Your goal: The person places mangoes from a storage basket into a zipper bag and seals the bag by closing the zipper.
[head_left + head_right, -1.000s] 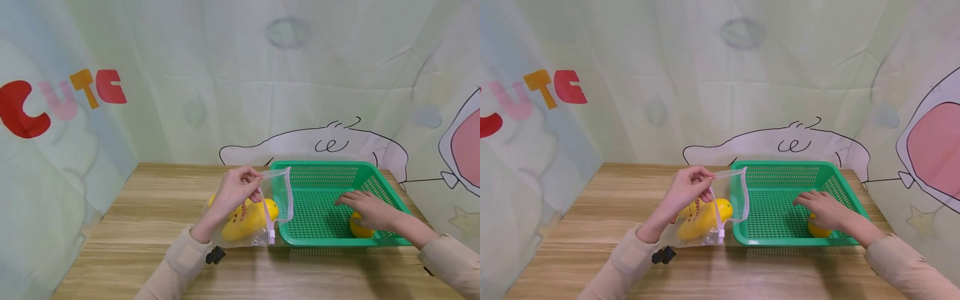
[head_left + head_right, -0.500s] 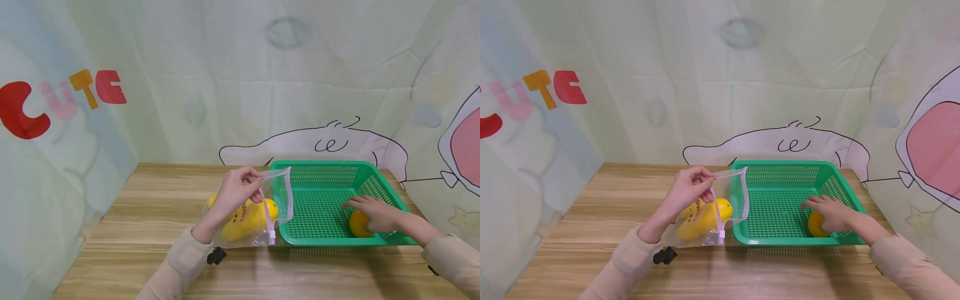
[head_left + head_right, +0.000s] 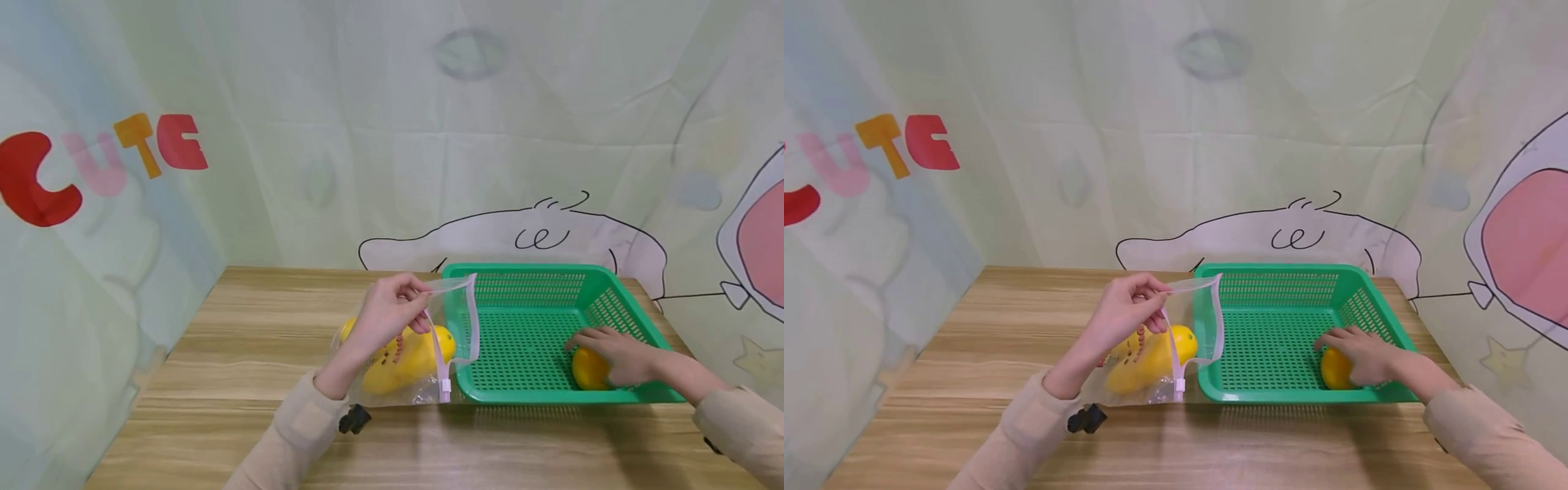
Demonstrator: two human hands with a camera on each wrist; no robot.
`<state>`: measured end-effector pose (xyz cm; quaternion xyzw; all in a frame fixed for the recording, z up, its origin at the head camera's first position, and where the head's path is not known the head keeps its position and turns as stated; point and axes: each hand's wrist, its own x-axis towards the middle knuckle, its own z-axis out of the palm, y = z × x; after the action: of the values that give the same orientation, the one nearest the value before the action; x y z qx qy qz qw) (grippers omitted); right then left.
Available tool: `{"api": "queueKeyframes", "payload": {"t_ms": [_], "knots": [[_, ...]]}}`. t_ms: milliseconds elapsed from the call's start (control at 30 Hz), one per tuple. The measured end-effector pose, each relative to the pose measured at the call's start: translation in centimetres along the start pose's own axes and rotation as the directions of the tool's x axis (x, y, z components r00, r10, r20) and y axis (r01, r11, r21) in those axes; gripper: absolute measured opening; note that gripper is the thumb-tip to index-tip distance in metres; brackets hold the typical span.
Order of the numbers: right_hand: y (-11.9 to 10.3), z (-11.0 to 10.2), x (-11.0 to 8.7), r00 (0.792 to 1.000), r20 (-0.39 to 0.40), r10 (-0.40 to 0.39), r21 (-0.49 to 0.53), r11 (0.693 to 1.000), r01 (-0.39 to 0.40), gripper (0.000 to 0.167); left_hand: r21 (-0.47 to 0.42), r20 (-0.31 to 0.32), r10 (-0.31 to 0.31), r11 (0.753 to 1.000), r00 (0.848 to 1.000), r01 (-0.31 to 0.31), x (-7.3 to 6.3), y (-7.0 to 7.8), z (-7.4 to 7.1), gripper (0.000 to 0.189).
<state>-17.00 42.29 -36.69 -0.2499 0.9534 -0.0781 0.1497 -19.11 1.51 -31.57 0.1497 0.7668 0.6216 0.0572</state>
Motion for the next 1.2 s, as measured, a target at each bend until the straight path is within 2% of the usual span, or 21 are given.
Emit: {"api": "queueKeyframes", "payload": {"t_ms": [200, 533, 833, 1200], "knots": [[0.3, 0.5, -0.2, 0.999, -0.002, -0.042, 0.013, 0.999, 0.042, 0.068, 0.005, -0.002, -0.01, 1.0, 1.0, 0.01, 0.0, 0.1, 0.0, 0.009], [0.6, 1.0, 0.1, 0.999, -0.012, -0.048, -0.021, 0.999, 0.048, 0.072, 0.003, -0.004, -0.014, 1.0, 1.0, 0.014, -0.1, 0.1, 0.0, 0.009], [0.9, 1.3, 0.2, 0.998, -0.034, -0.06, -0.072, 0.996, 0.057, 0.064, -0.004, -0.008, -0.018, 1.0, 1.0, 0.017, -0.1, 0.1, 0.1, 0.01], [0.7, 1.4, 0.3, 0.997, -0.042, -0.059, -0.086, 0.995, 0.055, 0.058, -0.01, -0.01, -0.019, 1.0, 1.0, 0.018, -0.2, 0.0, 0.1, 0.01]]}}
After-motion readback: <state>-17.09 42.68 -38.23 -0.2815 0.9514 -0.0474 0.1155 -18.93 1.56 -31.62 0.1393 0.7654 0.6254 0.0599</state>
